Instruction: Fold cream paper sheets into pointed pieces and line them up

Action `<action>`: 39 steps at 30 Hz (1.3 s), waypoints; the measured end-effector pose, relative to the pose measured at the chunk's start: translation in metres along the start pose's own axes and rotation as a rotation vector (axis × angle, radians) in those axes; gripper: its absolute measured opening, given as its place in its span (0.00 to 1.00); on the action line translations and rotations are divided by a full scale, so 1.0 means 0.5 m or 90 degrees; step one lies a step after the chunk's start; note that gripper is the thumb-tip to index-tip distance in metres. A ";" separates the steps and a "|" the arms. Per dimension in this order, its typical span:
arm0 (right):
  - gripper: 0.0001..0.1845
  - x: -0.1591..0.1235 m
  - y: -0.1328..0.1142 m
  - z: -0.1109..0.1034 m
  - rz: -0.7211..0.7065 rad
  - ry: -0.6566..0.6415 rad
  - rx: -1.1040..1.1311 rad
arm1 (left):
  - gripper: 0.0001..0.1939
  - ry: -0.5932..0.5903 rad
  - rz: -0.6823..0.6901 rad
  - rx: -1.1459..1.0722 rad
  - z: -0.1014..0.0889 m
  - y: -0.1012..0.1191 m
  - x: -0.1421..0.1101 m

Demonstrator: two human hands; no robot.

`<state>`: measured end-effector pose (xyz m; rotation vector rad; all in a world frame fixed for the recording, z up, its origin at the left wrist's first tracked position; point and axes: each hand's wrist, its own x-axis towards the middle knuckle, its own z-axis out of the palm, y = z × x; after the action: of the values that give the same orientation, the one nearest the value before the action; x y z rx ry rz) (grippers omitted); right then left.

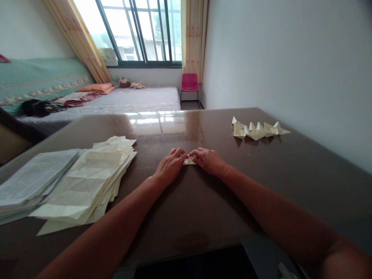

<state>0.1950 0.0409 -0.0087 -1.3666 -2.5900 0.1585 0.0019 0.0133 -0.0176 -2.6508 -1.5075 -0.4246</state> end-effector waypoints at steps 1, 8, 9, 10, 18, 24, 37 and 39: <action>0.14 -0.002 -0.005 -0.005 -0.016 -0.007 -0.036 | 0.12 -0.009 0.023 0.004 0.000 0.001 -0.001; 0.19 -0.028 -0.043 -0.022 -0.100 -0.055 -0.192 | 0.12 -0.089 0.039 0.096 -0.012 0.026 -0.011; 0.19 -0.033 -0.048 -0.021 -0.096 -0.056 -0.203 | 0.12 -0.097 0.036 0.113 -0.016 0.032 -0.013; 0.19 -0.037 -0.052 -0.020 -0.092 -0.058 -0.212 | 0.13 -0.106 0.032 0.129 -0.019 0.037 -0.015; 0.17 -0.061 -0.076 -0.026 -0.069 -0.104 -0.248 | 0.15 -0.162 -0.021 0.219 -0.052 0.053 -0.030; 0.15 -0.064 -0.089 -0.026 -0.067 -0.114 -0.246 | 0.11 -0.169 -0.037 0.243 -0.060 0.053 -0.034; 0.17 -0.042 -0.069 -0.013 -0.089 -0.012 -0.203 | 0.14 -0.184 -0.055 0.218 -0.071 0.059 -0.027; 0.17 -0.043 -0.081 -0.008 -0.102 -0.023 -0.196 | 0.14 -0.183 -0.055 0.205 -0.071 0.057 -0.026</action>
<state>0.1752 0.0006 -0.0001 -1.2463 -2.8292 -0.2537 0.0127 -0.0191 0.0154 -2.4739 -1.6070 0.1931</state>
